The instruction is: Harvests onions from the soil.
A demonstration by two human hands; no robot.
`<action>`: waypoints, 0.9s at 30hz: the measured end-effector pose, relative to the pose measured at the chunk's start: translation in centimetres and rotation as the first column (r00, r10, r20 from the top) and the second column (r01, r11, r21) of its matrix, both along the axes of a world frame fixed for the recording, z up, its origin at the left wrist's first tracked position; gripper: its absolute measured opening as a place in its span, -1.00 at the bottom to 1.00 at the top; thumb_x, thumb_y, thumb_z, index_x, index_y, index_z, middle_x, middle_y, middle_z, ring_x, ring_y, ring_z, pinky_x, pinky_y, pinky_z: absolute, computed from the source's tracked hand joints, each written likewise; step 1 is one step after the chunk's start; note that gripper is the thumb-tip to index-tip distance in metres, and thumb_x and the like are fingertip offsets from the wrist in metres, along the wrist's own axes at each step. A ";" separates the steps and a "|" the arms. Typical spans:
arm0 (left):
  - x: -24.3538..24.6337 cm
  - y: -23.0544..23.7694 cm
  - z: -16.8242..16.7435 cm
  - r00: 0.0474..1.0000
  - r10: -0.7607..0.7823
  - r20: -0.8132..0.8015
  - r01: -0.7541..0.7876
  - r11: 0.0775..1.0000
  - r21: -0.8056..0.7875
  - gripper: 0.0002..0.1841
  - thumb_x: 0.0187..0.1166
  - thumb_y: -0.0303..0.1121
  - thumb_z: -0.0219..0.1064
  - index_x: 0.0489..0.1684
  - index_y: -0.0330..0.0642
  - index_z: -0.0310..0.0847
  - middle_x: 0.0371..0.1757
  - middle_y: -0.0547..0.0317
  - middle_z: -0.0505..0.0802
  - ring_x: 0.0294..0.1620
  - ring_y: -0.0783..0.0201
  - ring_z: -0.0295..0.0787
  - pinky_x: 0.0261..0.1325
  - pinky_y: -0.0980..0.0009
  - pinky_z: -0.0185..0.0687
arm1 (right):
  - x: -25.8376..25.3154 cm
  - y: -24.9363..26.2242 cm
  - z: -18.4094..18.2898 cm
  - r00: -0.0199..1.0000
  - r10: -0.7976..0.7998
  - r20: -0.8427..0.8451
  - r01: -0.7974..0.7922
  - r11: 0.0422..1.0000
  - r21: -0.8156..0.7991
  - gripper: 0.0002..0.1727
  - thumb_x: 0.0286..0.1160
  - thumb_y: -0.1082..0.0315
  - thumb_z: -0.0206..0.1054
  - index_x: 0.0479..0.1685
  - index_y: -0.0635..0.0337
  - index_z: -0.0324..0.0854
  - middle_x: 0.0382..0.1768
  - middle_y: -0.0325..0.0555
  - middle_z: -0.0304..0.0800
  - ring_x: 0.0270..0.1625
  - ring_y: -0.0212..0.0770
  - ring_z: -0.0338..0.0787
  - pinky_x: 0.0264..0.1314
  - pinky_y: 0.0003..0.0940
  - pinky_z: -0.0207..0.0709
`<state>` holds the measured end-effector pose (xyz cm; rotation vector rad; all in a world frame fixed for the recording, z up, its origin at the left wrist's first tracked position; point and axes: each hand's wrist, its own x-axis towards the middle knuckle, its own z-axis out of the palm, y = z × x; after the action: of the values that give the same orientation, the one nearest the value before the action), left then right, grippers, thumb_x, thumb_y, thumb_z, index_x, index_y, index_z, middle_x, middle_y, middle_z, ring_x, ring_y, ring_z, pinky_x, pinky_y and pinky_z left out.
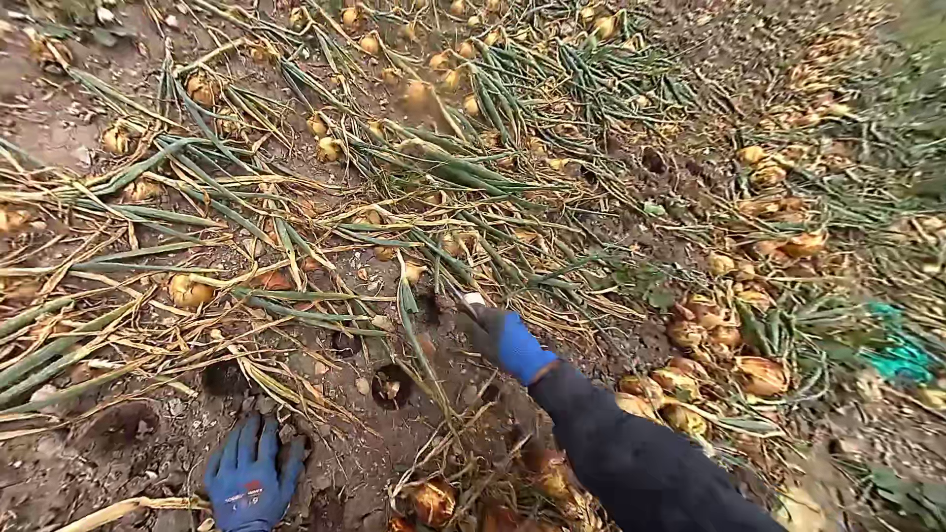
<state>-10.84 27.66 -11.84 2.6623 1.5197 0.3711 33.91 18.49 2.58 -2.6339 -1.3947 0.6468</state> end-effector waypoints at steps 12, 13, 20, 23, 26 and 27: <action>-0.4 -0.2 -0.3 1.000 0.017 -0.015 -0.017 1.000 -0.012 -0.22 0.49 0.40 -0.06 0.38 0.07 0.76 0.47 -0.03 0.78 0.52 -0.17 0.66 0.50 -0.26 0.41 | -4.0 18.1 -1.2 0.954 0.249 0.168 -0.221 0.961 -0.166 -0.66 0.57 0.00 0.27 -0.12 0.06 0.79 -0.13 0.11 0.86 0.05 0.20 0.85 0.05 0.34 0.68; -0.6 -0.2 -0.4 1.000 0.007 -0.023 -0.007 1.000 -0.016 -0.21 0.49 0.41 -0.04 0.40 0.06 0.75 0.48 -0.04 0.77 0.53 -0.17 0.65 0.50 -0.25 0.41 | -4.6 16.4 -2.1 0.920 0.352 0.169 -0.327 0.931 -0.159 -0.69 0.55 -0.01 0.29 -0.09 -0.02 0.80 -0.15 0.03 0.87 0.02 0.16 0.86 0.04 0.32 0.69; -0.3 0.0 -0.1 1.000 -0.011 -0.004 0.011 0.999 -0.044 -0.20 0.47 0.41 -0.01 0.42 0.02 0.73 0.49 -0.11 0.75 0.54 -0.24 0.63 0.46 -0.34 0.40 | -2.3 13.2 -2.0 0.965 0.150 0.215 -0.139 0.988 -0.062 -0.47 0.51 0.32 0.37 0.52 0.08 0.55 0.49 0.20 0.60 0.21 0.32 0.81 0.05 0.38 0.71; -0.1 0.0 -0.1 1.000 -0.010 0.009 0.010 1.000 -0.001 -0.19 0.46 0.42 -0.05 0.39 0.02 0.75 0.46 -0.10 0.77 0.50 -0.24 0.66 0.42 -0.32 0.44 | -3.1 16.0 3.4 0.996 -0.047 0.072 0.070 0.924 -0.375 -0.52 0.72 0.28 0.24 0.56 0.26 0.46 0.53 0.32 0.53 0.50 0.33 0.62 0.47 0.33 0.49; 0.1 0.0 -0.4 1.000 -0.003 -0.001 0.003 1.000 -0.014 -0.18 0.45 0.41 -0.06 0.39 0.02 0.76 0.46 -0.09 0.77 0.52 -0.22 0.65 0.45 -0.32 0.41 | 0.0 15.9 0.0 0.988 0.027 0.152 0.023 0.949 -0.314 -0.64 0.60 0.13 0.29 0.10 0.25 0.71 0.09 0.29 0.81 0.24 0.30 0.79 0.19 0.38 0.61; 0.2 0.5 -0.5 1.000 0.000 -0.003 0.000 1.000 -0.017 -0.18 0.45 0.42 -0.06 0.39 0.03 0.75 0.47 -0.07 0.77 0.53 -0.22 0.64 0.46 -0.32 0.39 | 0.8 15.7 -1.1 0.984 0.068 0.164 -0.022 0.964 -0.265 -0.66 0.51 0.12 0.34 -0.01 0.22 0.75 0.00 0.26 0.83 0.17 0.30 0.81 0.12 0.41 0.62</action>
<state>-10.65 28.11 -12.33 2.6519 1.5168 0.3525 34.67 34.22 1.51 -2.9342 -1.5142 0.6649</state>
